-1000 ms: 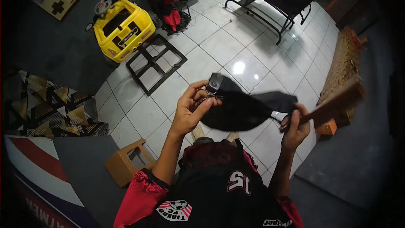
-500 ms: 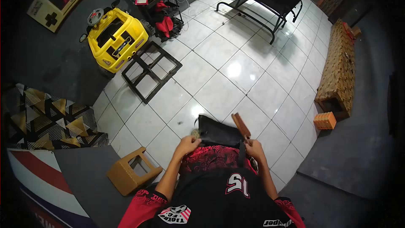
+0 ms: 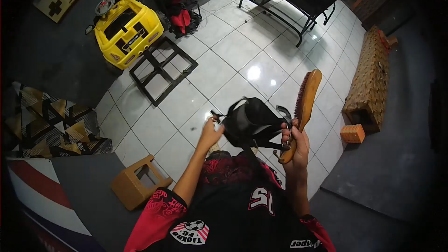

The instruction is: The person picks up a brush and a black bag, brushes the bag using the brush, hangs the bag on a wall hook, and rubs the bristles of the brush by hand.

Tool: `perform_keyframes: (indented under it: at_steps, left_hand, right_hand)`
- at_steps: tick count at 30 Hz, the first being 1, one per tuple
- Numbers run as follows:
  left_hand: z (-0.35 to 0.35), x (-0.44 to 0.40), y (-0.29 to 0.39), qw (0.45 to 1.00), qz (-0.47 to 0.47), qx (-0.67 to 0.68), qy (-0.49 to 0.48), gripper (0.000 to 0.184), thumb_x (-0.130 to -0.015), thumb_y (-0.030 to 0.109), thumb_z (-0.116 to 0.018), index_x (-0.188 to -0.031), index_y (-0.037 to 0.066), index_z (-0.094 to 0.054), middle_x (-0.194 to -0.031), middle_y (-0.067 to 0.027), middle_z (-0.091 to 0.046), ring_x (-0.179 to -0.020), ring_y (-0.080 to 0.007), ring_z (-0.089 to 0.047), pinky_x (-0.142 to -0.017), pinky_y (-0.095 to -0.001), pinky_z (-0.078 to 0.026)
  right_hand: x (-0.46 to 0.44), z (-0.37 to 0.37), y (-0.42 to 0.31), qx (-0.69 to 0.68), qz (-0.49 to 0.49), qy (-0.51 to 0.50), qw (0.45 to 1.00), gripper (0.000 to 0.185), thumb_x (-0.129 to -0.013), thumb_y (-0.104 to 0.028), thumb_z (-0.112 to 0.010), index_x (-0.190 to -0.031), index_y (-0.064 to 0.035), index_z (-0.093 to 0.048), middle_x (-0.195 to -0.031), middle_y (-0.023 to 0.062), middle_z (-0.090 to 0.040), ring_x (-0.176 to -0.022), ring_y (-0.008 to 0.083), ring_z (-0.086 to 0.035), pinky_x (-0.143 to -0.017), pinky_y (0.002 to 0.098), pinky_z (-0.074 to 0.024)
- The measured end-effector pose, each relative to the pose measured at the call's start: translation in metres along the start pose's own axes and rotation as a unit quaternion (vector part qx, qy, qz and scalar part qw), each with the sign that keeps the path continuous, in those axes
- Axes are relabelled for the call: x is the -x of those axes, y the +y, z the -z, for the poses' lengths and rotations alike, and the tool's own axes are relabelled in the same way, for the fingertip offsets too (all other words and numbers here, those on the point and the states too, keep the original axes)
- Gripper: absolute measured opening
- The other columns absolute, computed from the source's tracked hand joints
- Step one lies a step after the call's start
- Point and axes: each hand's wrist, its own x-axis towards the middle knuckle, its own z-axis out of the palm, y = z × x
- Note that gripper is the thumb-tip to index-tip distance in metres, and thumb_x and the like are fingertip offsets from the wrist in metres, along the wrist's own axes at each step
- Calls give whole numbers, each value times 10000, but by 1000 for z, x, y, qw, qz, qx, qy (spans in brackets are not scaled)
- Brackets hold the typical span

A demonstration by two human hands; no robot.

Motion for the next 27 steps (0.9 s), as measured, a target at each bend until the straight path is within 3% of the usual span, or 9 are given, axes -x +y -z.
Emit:
perform_keyframes:
  at_steps: [2,4,8,13,16,18,21,26,27]
  left_hand:
    - [-17,6,-5,958,26,-127,-257,680,-699,258,-705,-1249,7,-394,-1170,-212,-515,-1082,-281,-513,-874,-347,-435]
    - [-40,18,3,933,35,-17,-358,928,-680,319,-734,-1360,5,-186,-1322,-216,-380,-1102,-318,-495,-908,-380,-426]
    - [-69,10,23,946,-67,106,-299,917,-691,288,-720,-1362,3,-163,-1237,-217,-460,-1133,-339,-473,-884,-386,-437]
    - [-81,5,35,958,-225,99,-146,285,-808,135,-613,-1058,17,-546,-1077,-154,-564,-960,-266,-572,-799,-355,-455]
    - [-59,8,61,946,-161,159,-231,226,-858,172,-550,-1051,54,-550,-915,-90,-577,-748,-167,-543,-643,-294,-431]
    - [-32,8,88,955,-151,95,-236,261,-866,154,-545,-1099,38,-528,-890,-85,-594,-774,-151,-558,-679,-270,-440]
    - [2,12,135,891,-144,276,-330,366,-853,101,-552,-1205,40,-477,-929,-87,-604,-824,-150,-571,-739,-268,-452]
    - [46,13,210,844,-324,150,-400,621,-770,27,-578,-1340,87,-339,-893,-98,-588,-744,-166,-576,-679,-265,-455]
    - [51,12,216,855,-335,121,-376,581,-734,-2,-568,-1288,69,-404,-906,-127,-593,-764,-219,-599,-690,-289,-466]
  right_hand:
    - [6,-18,2,-33,26,23,999,189,-882,-93,-483,-1056,-45,-425,-900,93,-518,-681,54,-547,-619,154,-498]
    - [13,-29,0,-27,33,39,998,195,-878,-90,-476,-1058,-52,-409,-899,82,-489,-668,40,-519,-615,138,-491]
    - [26,-29,-4,-34,32,-2,999,178,-883,-98,-456,-1036,-59,-374,-918,81,-469,-668,34,-525,-593,135,-514]
    - [35,-21,-12,-17,90,11,996,201,-869,-80,-452,-1048,-48,-365,-939,106,-455,-657,47,-536,-589,144,-533]
    - [31,-14,-16,37,149,75,985,183,-861,-93,-473,-1022,-13,-436,-918,135,-513,-618,98,-572,-537,204,-510]
    - [27,-4,-27,199,135,100,965,158,-882,-82,-458,-1012,7,-455,-904,141,-545,-613,110,-575,-533,217,-496]
    - [24,11,-27,274,104,107,950,151,-897,-81,-456,-997,27,-489,-819,117,-573,-561,103,-552,-493,210,-451]
    - [28,19,-17,415,30,44,908,257,-852,-154,-578,-1030,23,-523,-674,9,-533,-507,41,-492,-430,192,-378]
    - [27,27,-17,441,51,-9,896,386,-743,-136,-709,-1033,36,-521,-868,65,-590,-730,96,-570,-626,220,-464]
